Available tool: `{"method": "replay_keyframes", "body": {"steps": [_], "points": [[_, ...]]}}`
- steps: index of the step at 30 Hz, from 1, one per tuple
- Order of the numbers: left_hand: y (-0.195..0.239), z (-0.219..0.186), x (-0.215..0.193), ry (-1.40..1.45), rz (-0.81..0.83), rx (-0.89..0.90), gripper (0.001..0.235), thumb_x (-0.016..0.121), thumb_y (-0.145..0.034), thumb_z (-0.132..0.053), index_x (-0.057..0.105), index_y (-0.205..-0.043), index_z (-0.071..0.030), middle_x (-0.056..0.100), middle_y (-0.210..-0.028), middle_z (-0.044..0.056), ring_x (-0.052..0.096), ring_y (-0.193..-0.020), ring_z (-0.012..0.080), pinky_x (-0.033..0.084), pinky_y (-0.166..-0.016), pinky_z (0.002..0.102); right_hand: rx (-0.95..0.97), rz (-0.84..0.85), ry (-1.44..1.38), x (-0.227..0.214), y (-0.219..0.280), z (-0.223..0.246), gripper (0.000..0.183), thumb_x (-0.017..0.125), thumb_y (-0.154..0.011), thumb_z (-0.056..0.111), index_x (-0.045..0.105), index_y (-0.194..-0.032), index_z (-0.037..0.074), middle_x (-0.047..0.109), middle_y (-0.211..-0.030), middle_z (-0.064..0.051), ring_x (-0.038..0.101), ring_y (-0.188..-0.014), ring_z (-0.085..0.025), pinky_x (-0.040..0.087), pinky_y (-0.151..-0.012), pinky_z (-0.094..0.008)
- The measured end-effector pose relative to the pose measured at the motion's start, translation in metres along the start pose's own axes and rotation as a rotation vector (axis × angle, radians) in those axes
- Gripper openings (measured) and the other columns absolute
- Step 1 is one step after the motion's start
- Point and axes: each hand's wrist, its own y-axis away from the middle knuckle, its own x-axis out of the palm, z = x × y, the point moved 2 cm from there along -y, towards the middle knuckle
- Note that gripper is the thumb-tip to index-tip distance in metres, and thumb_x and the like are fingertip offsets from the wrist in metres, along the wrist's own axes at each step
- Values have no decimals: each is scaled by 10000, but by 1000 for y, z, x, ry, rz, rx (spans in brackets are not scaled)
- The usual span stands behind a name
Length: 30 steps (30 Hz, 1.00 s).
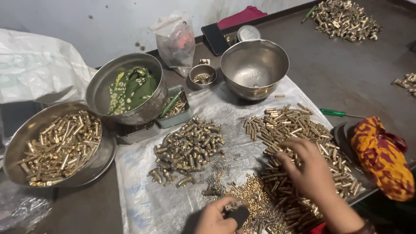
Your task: Assembling small metal pins and tubes by hand at a workshop table.
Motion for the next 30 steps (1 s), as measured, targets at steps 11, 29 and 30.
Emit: {"method": "replay_keyframes", "body": {"steps": [11,29,30], "points": [[-66,75,-32,122,73,96,329,724,-853,-30,790,-1176,-33,761,-878,87,712,-727,71,555,-691,228,-104,90,445,30,-15,-48,273,712,-790,263,771,-993,89,673,-1227,-113,569,-1230,-347,472,-1008,-445],[-10,-21,-36,287,-127,96,261,654,-887,-12,758,-1120,-63,739,-809,41,674,-702,93,491,-575,233,331,446,-369,-5,6,20,294,719,-893,184,767,-1180,143,765,-1185,-41,711,-1057,-199,580,-899,-372],[-1,-20,-26,233,-52,90,243,655,-901,-24,756,-1120,-52,714,-780,48,646,-675,111,459,-550,240,367,454,-596,1,17,31,273,736,-872,145,769,-1139,103,784,-1137,-72,727,-1025,-208,584,-872,-387]]}}
